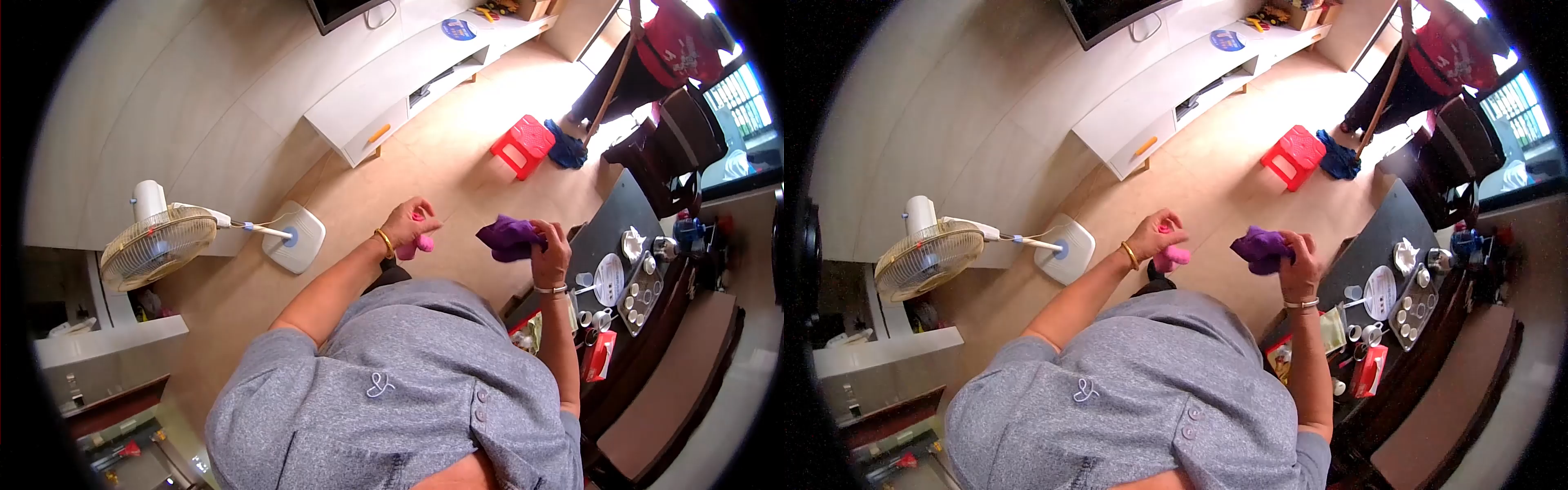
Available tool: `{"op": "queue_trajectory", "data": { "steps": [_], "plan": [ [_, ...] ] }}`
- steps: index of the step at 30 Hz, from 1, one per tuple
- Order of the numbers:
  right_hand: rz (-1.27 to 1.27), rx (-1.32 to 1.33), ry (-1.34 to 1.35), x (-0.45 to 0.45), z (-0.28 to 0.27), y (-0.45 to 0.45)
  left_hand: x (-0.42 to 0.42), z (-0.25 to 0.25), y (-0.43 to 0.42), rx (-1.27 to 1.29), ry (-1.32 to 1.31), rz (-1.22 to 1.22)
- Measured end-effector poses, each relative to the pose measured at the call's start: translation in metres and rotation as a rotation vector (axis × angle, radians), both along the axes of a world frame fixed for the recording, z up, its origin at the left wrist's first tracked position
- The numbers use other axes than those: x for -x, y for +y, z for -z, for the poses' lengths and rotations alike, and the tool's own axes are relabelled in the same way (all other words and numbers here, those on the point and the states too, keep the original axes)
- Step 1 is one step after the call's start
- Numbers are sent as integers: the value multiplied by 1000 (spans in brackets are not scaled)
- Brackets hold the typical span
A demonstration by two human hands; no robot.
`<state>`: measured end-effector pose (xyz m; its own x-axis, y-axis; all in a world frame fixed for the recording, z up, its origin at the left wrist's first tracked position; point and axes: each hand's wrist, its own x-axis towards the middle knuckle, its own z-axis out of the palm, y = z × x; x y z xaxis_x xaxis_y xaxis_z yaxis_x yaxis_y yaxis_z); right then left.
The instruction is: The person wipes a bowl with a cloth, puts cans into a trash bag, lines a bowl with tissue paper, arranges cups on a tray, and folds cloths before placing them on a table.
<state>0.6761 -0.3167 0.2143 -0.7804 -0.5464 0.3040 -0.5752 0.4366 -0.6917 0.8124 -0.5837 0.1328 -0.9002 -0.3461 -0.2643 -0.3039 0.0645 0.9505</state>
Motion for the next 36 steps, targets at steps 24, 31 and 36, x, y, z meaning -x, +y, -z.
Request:
{"op": "queue_trajectory", "data": {
  "steps": [24,31,36],
  "plan": [
    [-506,-270,-419,57,55,-346,-32,42,-238,-244,-218,-39],
    [-695,-263,-589,136,102,-422,-19,59,-282,-948,-110,-590],
    [-861,-321,-589,207,136,-492,9,91,-298,-868,171,-1239]
  ]
}}
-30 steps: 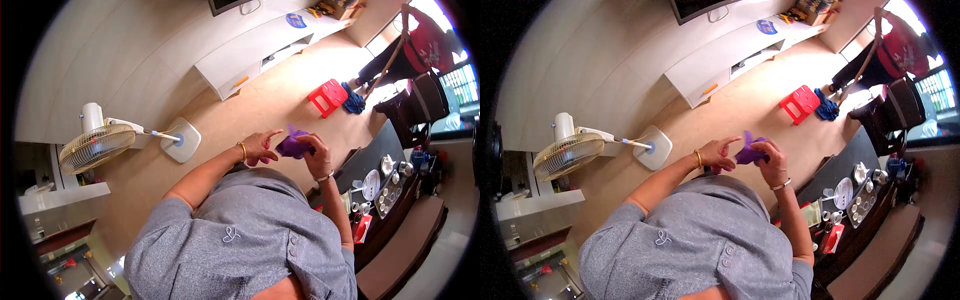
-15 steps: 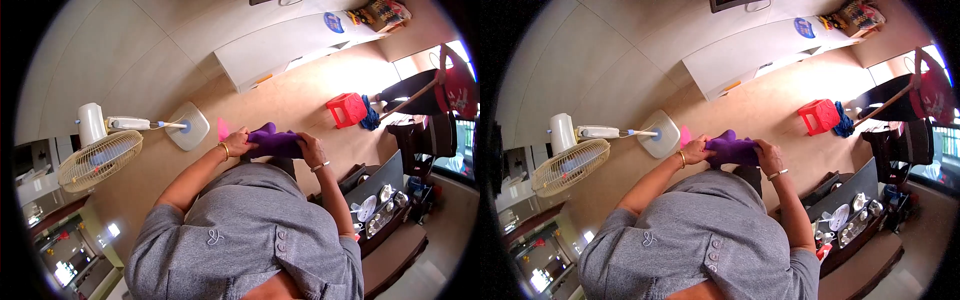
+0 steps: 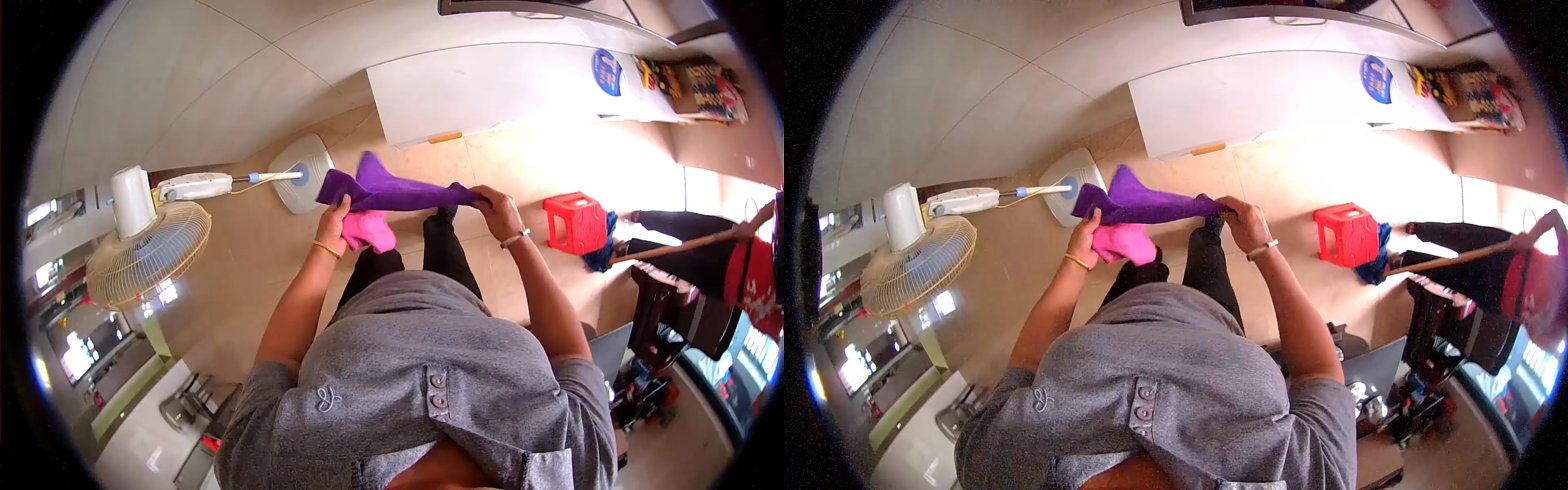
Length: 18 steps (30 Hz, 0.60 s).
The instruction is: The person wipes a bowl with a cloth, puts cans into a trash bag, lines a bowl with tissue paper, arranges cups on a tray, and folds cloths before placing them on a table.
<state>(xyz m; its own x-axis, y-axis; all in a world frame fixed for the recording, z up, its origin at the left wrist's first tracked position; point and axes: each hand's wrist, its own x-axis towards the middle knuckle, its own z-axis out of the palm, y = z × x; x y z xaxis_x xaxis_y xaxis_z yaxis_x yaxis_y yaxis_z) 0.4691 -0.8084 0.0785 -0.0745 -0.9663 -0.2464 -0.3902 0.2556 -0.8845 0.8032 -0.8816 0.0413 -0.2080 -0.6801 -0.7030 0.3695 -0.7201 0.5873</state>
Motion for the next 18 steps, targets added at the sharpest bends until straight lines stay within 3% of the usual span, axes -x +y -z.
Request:
{"op": "queue_trajectory", "data": {
  "steps": [5,11,15,18],
  "plan": [
    [-129,27,120,40,71,-98,21,46,-34,51,-378,-74],
    [-81,353,358,54,94,-217,32,94,-116,303,-694,-27],
    [51,604,392,60,94,-257,87,54,-150,441,-869,-60],
    [46,647,480,67,133,-268,90,114,-158,422,-974,13]
  ]
}}
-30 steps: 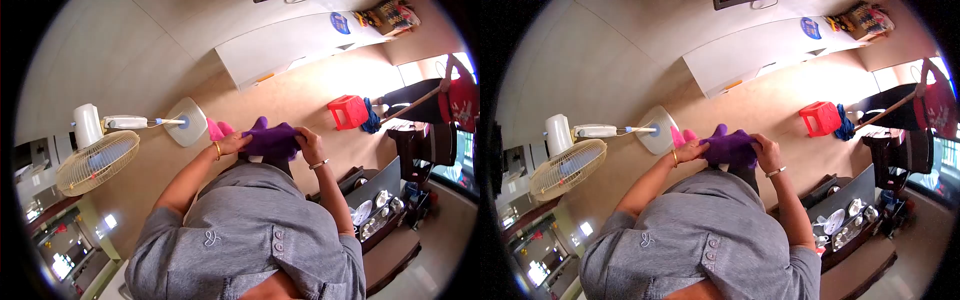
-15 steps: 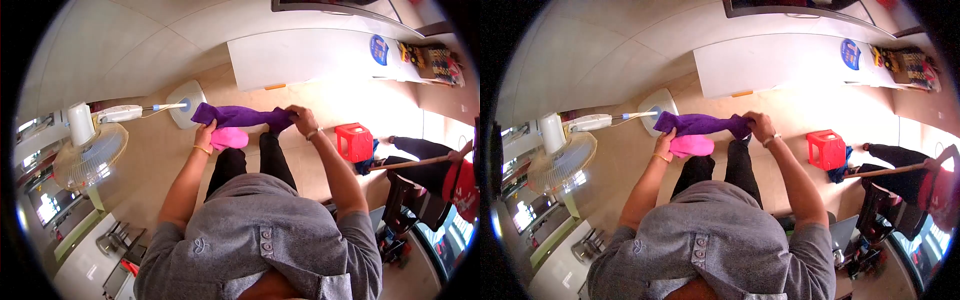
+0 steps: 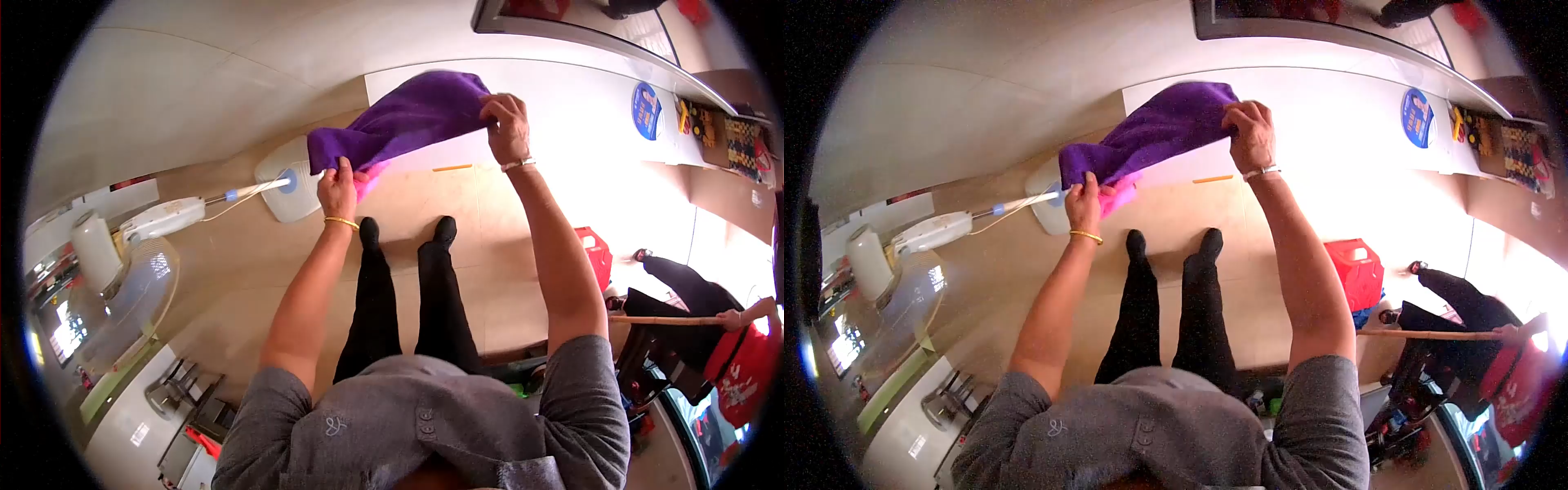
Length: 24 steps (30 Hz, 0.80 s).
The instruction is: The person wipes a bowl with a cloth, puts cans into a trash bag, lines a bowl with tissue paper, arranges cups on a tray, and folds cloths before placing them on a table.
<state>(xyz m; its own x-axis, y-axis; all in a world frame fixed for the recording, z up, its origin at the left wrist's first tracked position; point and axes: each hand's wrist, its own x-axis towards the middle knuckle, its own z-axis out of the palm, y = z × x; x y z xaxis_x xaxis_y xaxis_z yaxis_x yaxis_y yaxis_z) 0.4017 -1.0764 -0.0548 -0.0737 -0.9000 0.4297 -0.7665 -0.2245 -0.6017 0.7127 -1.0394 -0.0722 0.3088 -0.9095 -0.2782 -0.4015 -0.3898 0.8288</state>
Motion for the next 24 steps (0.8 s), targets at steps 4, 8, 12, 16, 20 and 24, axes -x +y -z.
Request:
{"op": "queue_trajectory", "data": {
  "steps": [4,8,12,16,20,24],
  "plan": [
    [100,-173,97,4,114,14,2,107,15,-234,106,-7],
    [139,-482,90,-5,192,44,6,163,29,-384,105,70],
    [141,-430,60,-12,213,58,-2,186,36,-404,-8,170],
    [110,-506,-23,6,212,46,-8,165,14,-261,16,161],
    [213,-516,-144,27,194,-2,-8,143,-48,-136,-21,134],
    [470,-640,103,36,193,-27,-18,133,-77,-189,67,23]
  ]
}}
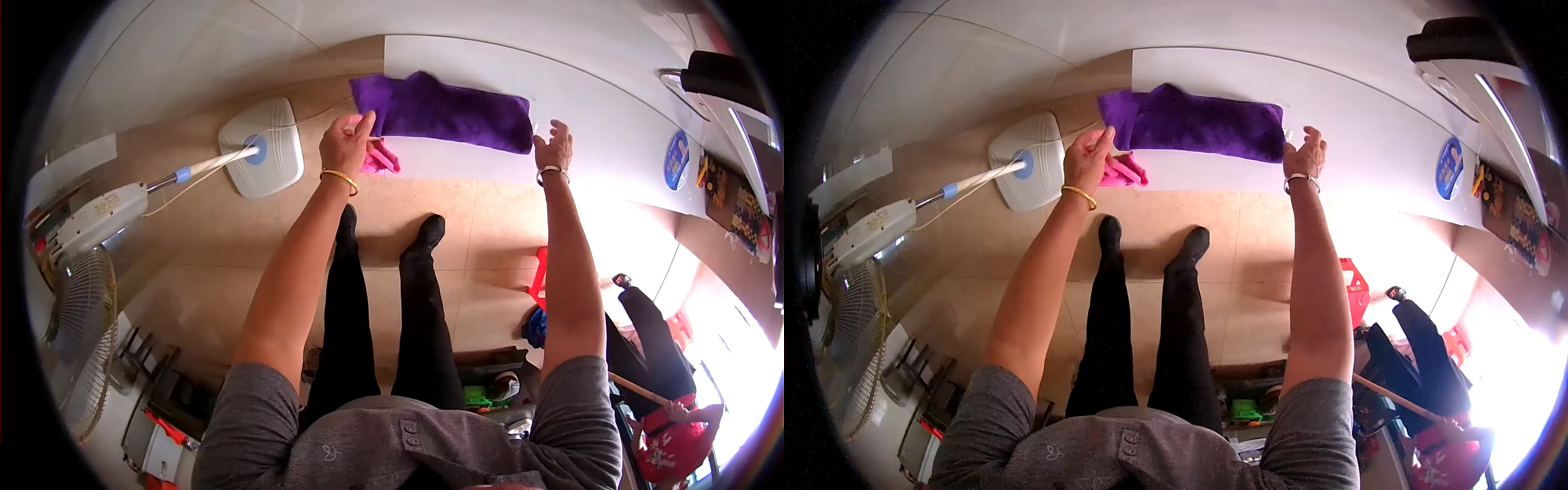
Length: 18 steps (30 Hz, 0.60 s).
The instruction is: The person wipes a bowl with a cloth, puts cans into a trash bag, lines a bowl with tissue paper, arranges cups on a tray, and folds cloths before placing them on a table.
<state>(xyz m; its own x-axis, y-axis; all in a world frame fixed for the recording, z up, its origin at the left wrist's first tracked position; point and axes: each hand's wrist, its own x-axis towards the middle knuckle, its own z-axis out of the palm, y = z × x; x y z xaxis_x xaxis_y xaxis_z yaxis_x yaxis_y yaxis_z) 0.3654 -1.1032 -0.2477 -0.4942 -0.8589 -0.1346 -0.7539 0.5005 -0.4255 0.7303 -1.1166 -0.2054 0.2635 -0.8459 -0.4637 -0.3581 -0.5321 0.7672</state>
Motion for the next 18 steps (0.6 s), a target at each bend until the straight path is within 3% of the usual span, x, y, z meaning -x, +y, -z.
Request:
{"op": "queue_trajectory", "data": {
  "steps": [1,4,7,12,14,15,18],
  "plan": [
    [64,-77,26,2,6,-3,-4,-4,3,2,-76,30],
    [162,-405,50,-12,6,-15,-31,8,31,-55,52,22],
    [104,-456,38,-30,11,-20,-61,14,74,-94,53,-1],
    [162,-88,-4,-4,37,-29,-108,24,140,-143,115,-58],
    [252,-83,20,26,28,-35,-117,25,160,-154,182,-101],
    [311,-10,-97,51,33,-35,-120,21,166,-189,187,-108],
    [346,73,65,98,13,-37,-132,18,188,-271,194,-112]
  ]
}}
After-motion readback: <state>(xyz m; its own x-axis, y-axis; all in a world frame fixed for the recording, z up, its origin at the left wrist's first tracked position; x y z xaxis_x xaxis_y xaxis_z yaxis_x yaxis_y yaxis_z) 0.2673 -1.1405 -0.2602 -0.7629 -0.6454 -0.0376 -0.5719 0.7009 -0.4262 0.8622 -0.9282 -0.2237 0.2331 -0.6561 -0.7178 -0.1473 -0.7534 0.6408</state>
